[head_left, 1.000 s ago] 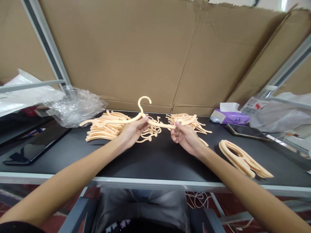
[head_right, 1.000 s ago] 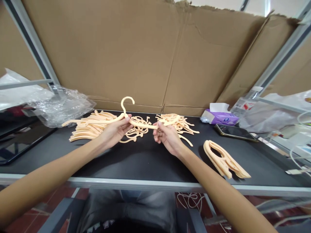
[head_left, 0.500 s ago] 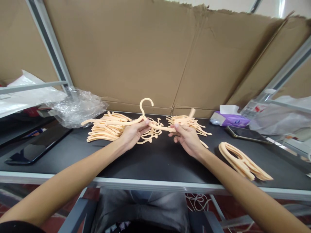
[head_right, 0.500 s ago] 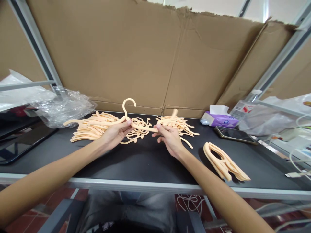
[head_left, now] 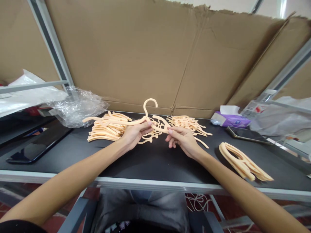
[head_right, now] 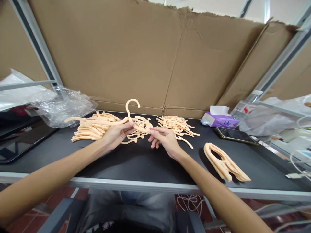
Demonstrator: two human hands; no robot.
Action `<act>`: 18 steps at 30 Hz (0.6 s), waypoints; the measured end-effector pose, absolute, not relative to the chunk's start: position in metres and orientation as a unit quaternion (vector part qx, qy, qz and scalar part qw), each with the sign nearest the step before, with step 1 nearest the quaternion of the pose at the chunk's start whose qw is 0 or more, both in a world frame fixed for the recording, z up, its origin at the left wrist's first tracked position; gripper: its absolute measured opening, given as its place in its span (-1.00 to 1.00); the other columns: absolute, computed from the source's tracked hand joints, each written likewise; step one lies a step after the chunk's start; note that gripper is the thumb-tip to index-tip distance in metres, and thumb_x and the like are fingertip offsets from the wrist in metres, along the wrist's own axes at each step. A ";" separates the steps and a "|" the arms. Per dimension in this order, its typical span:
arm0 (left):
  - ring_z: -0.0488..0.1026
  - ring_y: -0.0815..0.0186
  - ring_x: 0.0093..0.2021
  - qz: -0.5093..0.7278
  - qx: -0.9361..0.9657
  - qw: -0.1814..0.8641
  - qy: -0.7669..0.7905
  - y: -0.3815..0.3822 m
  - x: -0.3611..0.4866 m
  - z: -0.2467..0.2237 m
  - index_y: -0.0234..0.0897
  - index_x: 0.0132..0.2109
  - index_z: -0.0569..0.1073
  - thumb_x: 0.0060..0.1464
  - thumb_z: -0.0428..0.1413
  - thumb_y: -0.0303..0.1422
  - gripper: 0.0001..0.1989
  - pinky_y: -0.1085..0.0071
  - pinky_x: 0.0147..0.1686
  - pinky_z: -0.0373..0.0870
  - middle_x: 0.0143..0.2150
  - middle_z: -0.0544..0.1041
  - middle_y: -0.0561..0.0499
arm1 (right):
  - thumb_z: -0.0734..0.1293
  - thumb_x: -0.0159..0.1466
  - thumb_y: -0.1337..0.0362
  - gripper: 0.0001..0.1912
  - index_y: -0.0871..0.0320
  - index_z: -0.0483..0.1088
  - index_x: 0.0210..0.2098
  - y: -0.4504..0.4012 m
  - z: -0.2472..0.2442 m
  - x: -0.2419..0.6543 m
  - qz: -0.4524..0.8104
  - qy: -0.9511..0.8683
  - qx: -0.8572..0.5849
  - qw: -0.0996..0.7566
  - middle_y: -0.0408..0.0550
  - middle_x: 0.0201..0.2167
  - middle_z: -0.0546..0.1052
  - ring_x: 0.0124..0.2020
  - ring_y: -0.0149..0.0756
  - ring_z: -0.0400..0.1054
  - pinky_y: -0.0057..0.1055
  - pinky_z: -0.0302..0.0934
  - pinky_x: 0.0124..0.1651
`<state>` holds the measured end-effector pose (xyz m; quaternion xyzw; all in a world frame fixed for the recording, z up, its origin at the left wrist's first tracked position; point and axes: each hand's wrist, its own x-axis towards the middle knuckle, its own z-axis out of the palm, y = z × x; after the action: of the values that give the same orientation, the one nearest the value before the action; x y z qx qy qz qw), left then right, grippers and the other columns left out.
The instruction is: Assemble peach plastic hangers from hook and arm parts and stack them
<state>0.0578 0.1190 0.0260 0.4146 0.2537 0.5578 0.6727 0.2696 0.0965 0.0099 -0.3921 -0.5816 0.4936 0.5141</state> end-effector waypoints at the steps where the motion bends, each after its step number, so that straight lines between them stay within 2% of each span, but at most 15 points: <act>1: 0.57 0.36 -0.20 0.556 0.418 0.673 0.252 0.119 0.058 0.026 -0.39 -0.32 0.55 0.01 0.29 -0.55 -0.93 0.39 0.00 0.51 -0.29 0.60 0.01 | 0.52 0.05 -0.02 -0.61 0.17 0.56 -0.31 0.097 0.010 0.269 0.489 -0.584 -0.392 0.515 -0.06 -0.54 0.58 -0.65 -0.38 0.41 -0.50 0.15 -0.65; 6: 0.57 0.30 -0.18 0.537 0.442 0.675 0.248 0.117 0.061 0.022 -0.43 -0.29 0.58 -0.06 0.32 -0.55 -0.87 0.33 -0.01 0.51 -0.25 0.60 -0.06 | 0.55 0.03 0.04 -0.67 0.18 0.57 -0.42 0.097 0.012 0.267 0.460 -0.594 -0.397 0.527 -0.07 -0.57 0.55 -0.59 -0.37 0.37 -0.47 0.14 -0.60; 10: 0.56 0.31 -0.21 0.546 0.437 0.671 0.246 0.117 0.061 0.021 -0.45 -0.32 0.57 -0.06 0.32 -0.56 -0.89 0.36 -0.05 0.52 -0.27 0.59 -0.06 | 0.53 0.02 0.09 -0.73 0.14 0.49 -0.49 0.103 0.013 0.274 0.423 -0.564 -0.401 0.585 -0.13 -0.54 0.49 -0.53 -0.38 0.32 -0.45 0.18 -0.53; 15: 0.55 0.42 -0.25 0.594 0.403 0.655 0.234 0.119 0.055 0.030 -0.36 -0.34 0.53 0.02 0.26 -0.56 -0.93 0.44 -0.02 0.50 -0.33 0.57 0.06 | 0.36 0.14 -0.02 -0.70 0.08 0.31 -0.38 0.122 0.015 0.304 0.341 -0.470 -0.423 0.696 -0.11 -0.40 0.45 -0.43 -0.31 0.36 -0.39 0.23 -0.46; 18: 0.55 0.44 -0.27 0.611 0.392 0.648 0.228 0.118 0.053 0.035 -0.34 -0.32 0.52 0.02 0.26 -0.57 -0.91 0.48 -0.05 0.50 -0.35 0.56 0.09 | 0.40 0.12 0.01 -0.67 0.05 0.27 -0.28 0.126 0.018 0.318 0.261 -0.422 -0.443 0.747 -0.11 -0.30 0.44 -0.31 -0.28 0.37 -0.35 0.25 -0.33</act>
<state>0.0530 0.1182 0.0346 0.3921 0.2281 0.6114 0.6484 0.3178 0.1259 0.0176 -0.4428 -0.4220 0.2608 0.7468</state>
